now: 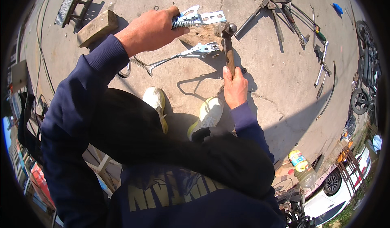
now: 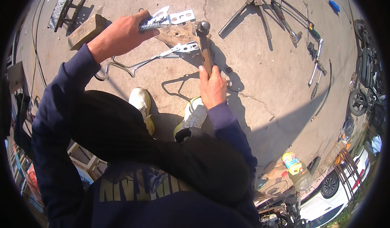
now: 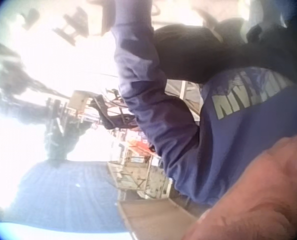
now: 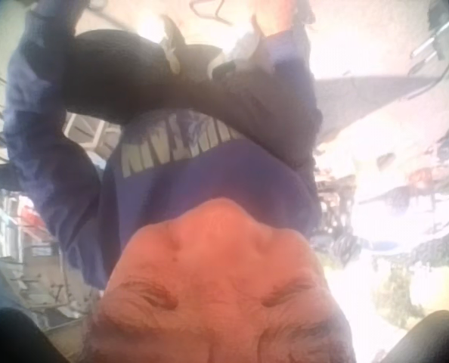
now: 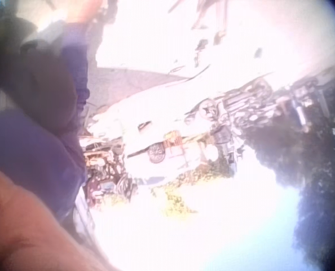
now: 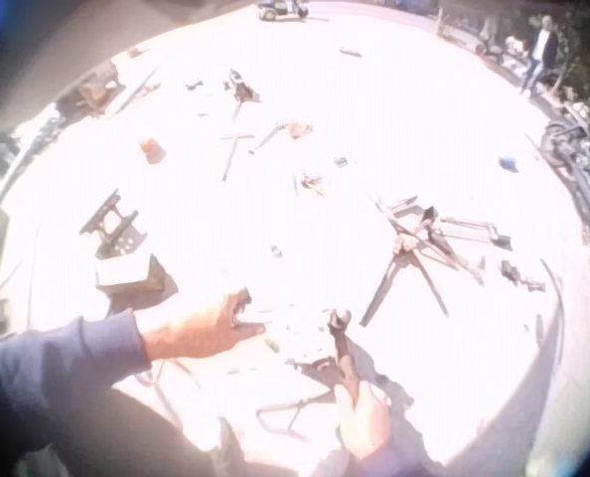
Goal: The person removes a brake assembly from a motorcycle using a wrench and hammer, then hammers a pin out of the assembly on a brick. The person works in an outdoor area with scattered tools and vehicle parts.
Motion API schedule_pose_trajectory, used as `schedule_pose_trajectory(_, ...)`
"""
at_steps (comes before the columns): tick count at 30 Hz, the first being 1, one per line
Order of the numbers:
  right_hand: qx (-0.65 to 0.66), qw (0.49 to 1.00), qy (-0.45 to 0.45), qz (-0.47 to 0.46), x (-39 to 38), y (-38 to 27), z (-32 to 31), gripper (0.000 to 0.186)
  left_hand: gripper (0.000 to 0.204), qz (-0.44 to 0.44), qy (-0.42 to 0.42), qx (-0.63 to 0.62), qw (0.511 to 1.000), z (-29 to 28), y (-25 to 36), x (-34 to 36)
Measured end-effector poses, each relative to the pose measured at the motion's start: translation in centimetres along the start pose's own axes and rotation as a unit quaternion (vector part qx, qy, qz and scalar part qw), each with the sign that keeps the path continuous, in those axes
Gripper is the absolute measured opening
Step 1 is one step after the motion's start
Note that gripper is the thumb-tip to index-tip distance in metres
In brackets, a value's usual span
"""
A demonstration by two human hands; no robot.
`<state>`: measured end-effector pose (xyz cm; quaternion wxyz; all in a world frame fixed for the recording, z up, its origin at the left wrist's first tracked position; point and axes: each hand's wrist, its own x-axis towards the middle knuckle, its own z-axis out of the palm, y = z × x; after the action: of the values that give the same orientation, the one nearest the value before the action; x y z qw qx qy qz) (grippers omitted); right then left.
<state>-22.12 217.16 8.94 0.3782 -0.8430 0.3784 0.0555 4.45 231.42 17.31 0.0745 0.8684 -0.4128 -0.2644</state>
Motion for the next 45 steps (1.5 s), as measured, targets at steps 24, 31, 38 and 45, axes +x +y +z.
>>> schedule_pose_trajectory(24, 0.003, 0.998, 0.019, -0.063, 0.3, 2.4, 1.2, 0.048, 0.04, -0.001, -0.024, 0.004, 1.0, -0.7, 1.3, -0.5)
schedule_pose_trajectory(31, 0.142, 0.984, 0.088, -0.067, -0.6, 0.6, -2.1, 0.049, 0.043, -0.003, -0.019, -0.013, 1.0, 0.5, 0.8, 0.7)
schedule_pose_trajectory(38, -0.068, 0.994, 0.064, -0.064, 1.1, 5.0, 2.7, 0.048, 0.042, 0.0, -0.023, 0.013, 1.0, -1.0, 1.3, 0.8)
schedule_pose_trajectory(45, 0.151, 0.983, 0.099, 0.019, 0.3, 5.8, 1.0, 0.05, 0.045, 0.007, -0.008, 0.004, 1.0, 0.8, 1.1, 1.7)
